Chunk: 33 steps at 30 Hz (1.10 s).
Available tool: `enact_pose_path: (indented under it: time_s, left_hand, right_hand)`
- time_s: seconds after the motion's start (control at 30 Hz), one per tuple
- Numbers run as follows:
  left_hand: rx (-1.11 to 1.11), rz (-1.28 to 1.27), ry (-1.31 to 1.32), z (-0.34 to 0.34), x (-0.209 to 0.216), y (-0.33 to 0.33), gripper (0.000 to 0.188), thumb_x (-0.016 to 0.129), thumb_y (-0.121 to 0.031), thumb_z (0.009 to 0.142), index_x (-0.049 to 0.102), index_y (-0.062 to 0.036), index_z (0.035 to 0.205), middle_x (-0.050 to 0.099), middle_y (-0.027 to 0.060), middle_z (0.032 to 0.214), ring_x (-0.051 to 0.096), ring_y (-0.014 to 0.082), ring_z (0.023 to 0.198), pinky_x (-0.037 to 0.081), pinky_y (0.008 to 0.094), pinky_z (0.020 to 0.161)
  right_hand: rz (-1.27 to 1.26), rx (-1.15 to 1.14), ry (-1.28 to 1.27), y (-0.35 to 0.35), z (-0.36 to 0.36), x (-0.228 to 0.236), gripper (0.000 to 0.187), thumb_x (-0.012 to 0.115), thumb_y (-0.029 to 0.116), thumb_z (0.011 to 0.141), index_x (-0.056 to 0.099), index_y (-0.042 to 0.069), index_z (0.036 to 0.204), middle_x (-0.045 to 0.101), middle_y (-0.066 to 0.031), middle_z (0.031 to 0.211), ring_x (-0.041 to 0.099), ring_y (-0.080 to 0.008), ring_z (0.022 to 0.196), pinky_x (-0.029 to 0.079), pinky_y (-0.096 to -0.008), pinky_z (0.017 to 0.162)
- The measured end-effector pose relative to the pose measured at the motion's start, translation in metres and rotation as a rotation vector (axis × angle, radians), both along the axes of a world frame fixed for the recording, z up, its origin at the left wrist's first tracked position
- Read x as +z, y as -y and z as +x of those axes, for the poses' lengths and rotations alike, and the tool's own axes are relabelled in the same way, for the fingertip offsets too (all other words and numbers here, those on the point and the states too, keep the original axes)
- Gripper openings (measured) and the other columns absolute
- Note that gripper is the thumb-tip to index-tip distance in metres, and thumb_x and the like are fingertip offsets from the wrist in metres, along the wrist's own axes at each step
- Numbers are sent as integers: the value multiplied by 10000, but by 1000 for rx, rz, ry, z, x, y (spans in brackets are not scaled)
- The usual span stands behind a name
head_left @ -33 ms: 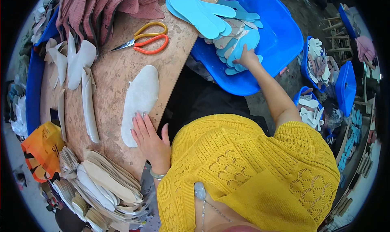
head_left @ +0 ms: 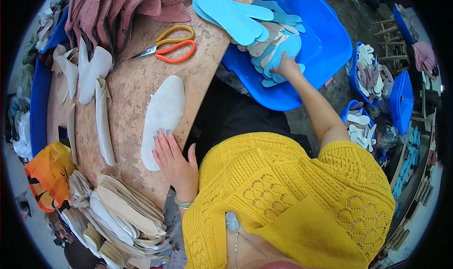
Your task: Manually assembling or checking shoe insole components at a workbench.
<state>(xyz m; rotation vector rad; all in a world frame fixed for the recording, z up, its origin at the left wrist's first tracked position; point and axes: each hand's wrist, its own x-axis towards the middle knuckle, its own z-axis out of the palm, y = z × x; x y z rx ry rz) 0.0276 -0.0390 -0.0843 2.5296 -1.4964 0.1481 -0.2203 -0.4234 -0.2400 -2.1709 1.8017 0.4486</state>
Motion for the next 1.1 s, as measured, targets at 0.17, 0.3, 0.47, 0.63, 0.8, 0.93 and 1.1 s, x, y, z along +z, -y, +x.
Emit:
enact_pose_path:
  time_s: [0.17, 0.3, 0.47, 0.63, 0.8, 0.93, 1.1]
  left_hand:
    - [2, -4, 1, 0, 0, 1, 688, 673, -292, 870, 375, -36, 1434, 362, 172, 1503, 334, 356, 1392, 262, 497, 1131]
    - [5, 4, 3, 1, -1, 2, 692, 680, -296, 865, 376, -45, 1435, 362, 167, 1505, 332, 345, 1397, 262, 490, 1136]
    - [8, 17, 6, 0, -2, 1, 696, 688, -297, 861, 378, -54, 1435, 362, 165, 1506, 330, 343, 1399, 262, 488, 1139]
    - [-1, 2, 26, 1, -4, 1, 701, 687, -297, 861, 371, -53, 1437, 361, 167, 1507, 330, 353, 1398, 264, 494, 1136]
    - [-1, 4, 29, 1, -2, 2, 708, 684, -301, 863, 363, -46, 1441, 361, 167, 1506, 328, 349, 1400, 262, 496, 1134]
    - [-5, 5, 34, 1, -3, 3, 712, 680, -302, 864, 360, -43, 1444, 360, 167, 1506, 326, 344, 1402, 264, 493, 1131]
    - [-6, 3, 39, 1, -3, 1, 711, 677, -302, 867, 358, -41, 1447, 359, 167, 1507, 328, 344, 1400, 268, 490, 1129]
  right_hand:
    - [59, -124, 57, 4, 4, -10, 1281, 823, 557, 632, 65, 8, 1506, 489, -373, 1267, 601, -420, 1101, 524, -430, 892]
    - [0, -85, 47, 14, -7, -29, 1269, 818, 501, 668, 3, 33, 1519, 564, -343, 1182, 661, -411, 955, 569, -452, 746]
    - [262, -270, 283, 15, -12, -2, 1197, 808, 301, 690, -18, 90, 1530, 644, -258, 1057, 689, -349, 682, 579, -411, 494]
    - [269, -291, 321, 9, -12, 0, 1159, 784, 316, 734, -30, 100, 1530, 633, -249, 1092, 690, -335, 742, 592, -427, 549]
    - [210, -365, 367, 7, -12, -2, 1136, 778, 326, 742, -6, 74, 1525, 656, -266, 1025, 690, -309, 655, 572, -398, 490]
    - [195, -280, 218, 7, -9, 4, 1112, 782, 335, 745, 35, 60, 1521, 660, -260, 1009, 686, -306, 638, 551, -378, 461]
    - [205, -306, 272, 5, -11, 9, 1111, 814, 277, 718, 75, 72, 1521, 661, -232, 1013, 686, -293, 686, 544, -375, 470]
